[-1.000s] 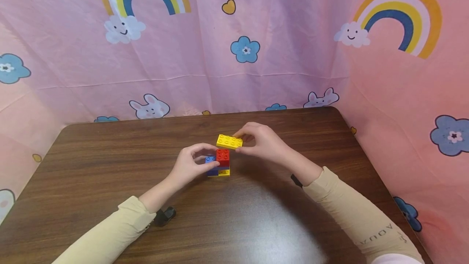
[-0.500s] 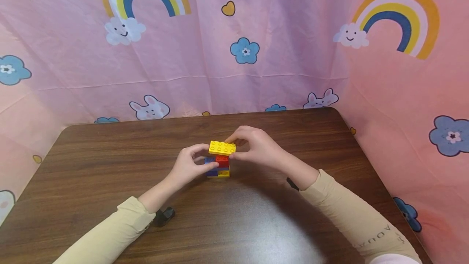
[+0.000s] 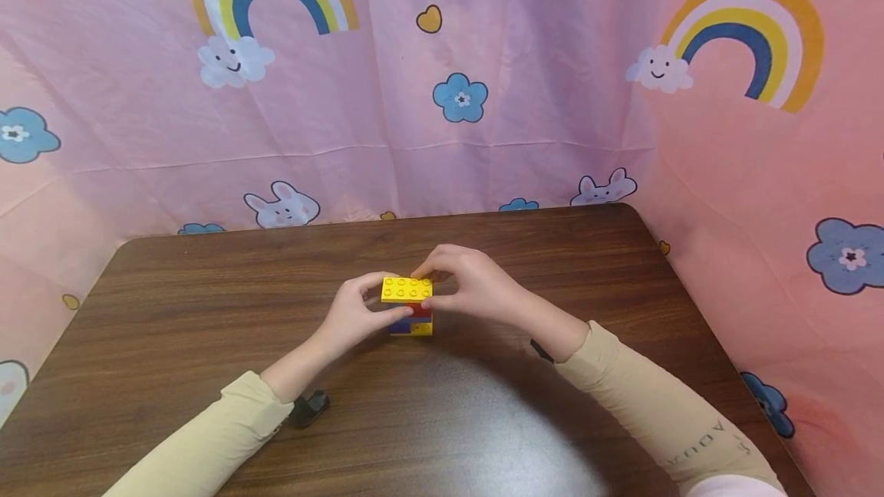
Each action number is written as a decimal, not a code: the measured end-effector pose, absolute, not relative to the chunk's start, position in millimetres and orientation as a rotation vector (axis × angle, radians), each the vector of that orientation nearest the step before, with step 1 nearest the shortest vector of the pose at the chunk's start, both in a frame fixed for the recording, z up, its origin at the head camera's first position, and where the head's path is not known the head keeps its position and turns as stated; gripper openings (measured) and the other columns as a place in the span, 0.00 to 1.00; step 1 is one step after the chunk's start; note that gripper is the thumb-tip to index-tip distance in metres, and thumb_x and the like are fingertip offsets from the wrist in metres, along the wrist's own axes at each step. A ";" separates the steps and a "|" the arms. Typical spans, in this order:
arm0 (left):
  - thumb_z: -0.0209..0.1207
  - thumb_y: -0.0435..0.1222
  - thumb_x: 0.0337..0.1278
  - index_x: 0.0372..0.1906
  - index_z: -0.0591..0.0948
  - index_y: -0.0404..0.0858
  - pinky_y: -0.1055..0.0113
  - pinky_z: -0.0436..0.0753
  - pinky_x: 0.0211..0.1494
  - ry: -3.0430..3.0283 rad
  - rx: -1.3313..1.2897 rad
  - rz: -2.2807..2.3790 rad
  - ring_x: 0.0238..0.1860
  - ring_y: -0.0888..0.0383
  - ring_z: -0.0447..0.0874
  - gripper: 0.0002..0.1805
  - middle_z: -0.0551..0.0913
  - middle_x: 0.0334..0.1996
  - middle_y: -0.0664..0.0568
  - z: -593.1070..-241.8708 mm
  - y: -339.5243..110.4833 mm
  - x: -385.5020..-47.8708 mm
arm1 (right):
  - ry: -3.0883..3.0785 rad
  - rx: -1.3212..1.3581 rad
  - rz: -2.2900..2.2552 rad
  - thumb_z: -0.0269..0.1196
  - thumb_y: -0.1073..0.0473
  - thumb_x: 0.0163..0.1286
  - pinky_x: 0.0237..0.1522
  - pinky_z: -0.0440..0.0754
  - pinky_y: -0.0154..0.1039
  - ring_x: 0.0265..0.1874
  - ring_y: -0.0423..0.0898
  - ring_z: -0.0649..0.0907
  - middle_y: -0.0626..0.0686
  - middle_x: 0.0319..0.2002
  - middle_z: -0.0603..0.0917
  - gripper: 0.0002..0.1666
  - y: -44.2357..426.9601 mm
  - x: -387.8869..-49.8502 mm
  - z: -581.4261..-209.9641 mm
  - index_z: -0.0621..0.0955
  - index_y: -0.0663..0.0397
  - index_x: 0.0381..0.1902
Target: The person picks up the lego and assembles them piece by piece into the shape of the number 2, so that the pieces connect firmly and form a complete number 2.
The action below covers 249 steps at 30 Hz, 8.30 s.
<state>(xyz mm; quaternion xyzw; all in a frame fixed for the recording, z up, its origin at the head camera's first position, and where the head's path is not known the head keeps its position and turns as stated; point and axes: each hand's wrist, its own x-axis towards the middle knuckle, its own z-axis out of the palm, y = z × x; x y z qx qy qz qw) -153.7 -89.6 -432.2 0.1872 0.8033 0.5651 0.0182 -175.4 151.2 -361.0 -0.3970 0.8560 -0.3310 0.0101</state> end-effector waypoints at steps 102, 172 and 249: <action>0.77 0.30 0.55 0.57 0.85 0.35 0.55 0.90 0.62 2.392 0.450 1.765 0.59 0.47 0.88 0.23 0.87 0.57 0.42 -432.7 -85.5 -157.2 | 2.835 -1.330 -0.788 0.81 0.60 0.60 0.51 0.91 0.40 0.44 0.43 0.89 0.47 0.44 0.88 0.17 139.8 -168.8 -360.3 0.91 0.54 0.47; 0.74 0.29 0.60 0.59 0.84 0.31 0.53 0.87 0.67 2.399 0.436 1.609 0.62 0.41 0.86 0.22 0.85 0.59 0.37 -439.3 -126.6 -152.2 | 2.817 -1.039 -0.879 0.82 0.56 0.60 0.60 0.89 0.51 0.53 0.50 0.88 0.53 0.52 0.89 0.30 150.6 -162.3 -399.6 0.85 0.57 0.58; 0.70 0.37 0.69 0.59 0.86 0.32 0.49 0.87 0.67 2.449 0.168 1.590 0.58 0.43 0.91 0.19 0.88 0.59 0.37 -441.3 -119.9 -180.1 | 2.555 -0.498 -1.260 0.73 0.56 0.71 0.52 0.92 0.44 0.45 0.51 0.88 0.61 0.50 0.92 0.24 144.3 -198.6 -419.5 0.86 0.66 0.59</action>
